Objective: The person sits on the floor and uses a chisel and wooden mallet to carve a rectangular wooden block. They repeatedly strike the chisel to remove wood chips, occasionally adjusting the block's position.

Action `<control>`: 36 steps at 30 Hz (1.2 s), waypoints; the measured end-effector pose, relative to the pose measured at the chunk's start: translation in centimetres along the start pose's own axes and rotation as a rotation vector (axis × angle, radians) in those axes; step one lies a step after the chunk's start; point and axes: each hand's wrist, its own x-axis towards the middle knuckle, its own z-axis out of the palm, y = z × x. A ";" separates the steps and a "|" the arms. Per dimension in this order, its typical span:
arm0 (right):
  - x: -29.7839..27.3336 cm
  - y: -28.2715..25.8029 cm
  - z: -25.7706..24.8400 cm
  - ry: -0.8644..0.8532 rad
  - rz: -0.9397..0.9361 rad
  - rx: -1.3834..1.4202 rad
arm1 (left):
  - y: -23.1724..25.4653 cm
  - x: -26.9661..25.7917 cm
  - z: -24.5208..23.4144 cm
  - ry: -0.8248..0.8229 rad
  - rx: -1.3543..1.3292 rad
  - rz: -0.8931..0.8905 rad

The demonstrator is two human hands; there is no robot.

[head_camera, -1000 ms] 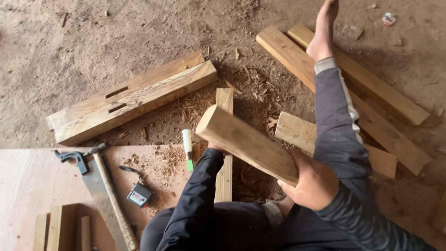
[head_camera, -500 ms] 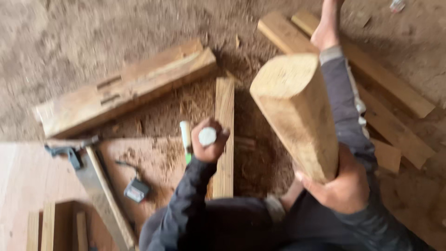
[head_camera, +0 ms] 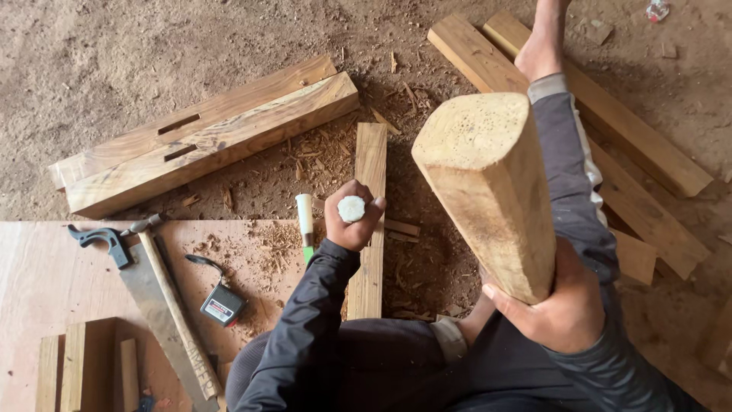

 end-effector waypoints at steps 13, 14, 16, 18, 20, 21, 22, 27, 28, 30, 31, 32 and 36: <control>2.7 1.5 -0.3 -0.132 -0.211 -0.186 | -4.0 -0.2 1.7 0.045 0.060 -0.019; 3.7 1.4 0.4 -0.198 -0.202 -0.212 | -4.3 -0.4 1.6 0.036 0.191 0.161; 5.2 0.9 1.6 -0.328 -0.106 -0.380 | -4.3 -1.3 1.7 0.005 0.451 0.520; 6.6 -0.1 1.8 -0.421 0.064 -0.668 | -4.0 -0.7 1.7 0.097 0.415 0.479; 7.7 -1.0 0.8 -0.281 0.056 -0.558 | -4.2 1.7 1.8 0.101 0.331 0.406; 6.7 -1.5 0.2 -0.254 0.073 -0.497 | -4.3 0.5 1.9 0.051 0.268 0.293; 5.8 -1.7 -0.5 -0.212 -0.100 -0.380 | -4.7 -0.6 1.9 0.002 0.202 0.181; 5.7 -1.1 0.5 -0.305 -0.218 -0.330 | -7.7 -2.3 1.7 -0.016 0.276 0.101; 5.9 -0.7 1.1 -0.362 -0.138 -0.397 | -8.3 -2.5 1.8 -0.018 0.335 0.279; 6.5 0.1 1.7 -0.434 0.019 -0.536 | -9.8 -1.5 2.1 0.079 0.733 0.442; 7.1 0.6 1.6 -0.417 0.050 -0.586 | -10.9 -0.3 2.5 0.156 0.926 0.522; 7.5 1.1 1.3 -0.398 0.083 -0.636 | -12.3 1.4 2.5 0.149 0.812 0.518; 3.2 2.0 -0.2 -0.156 0.066 -0.334 | -15.7 -4.7 2.2 -0.042 0.290 -0.037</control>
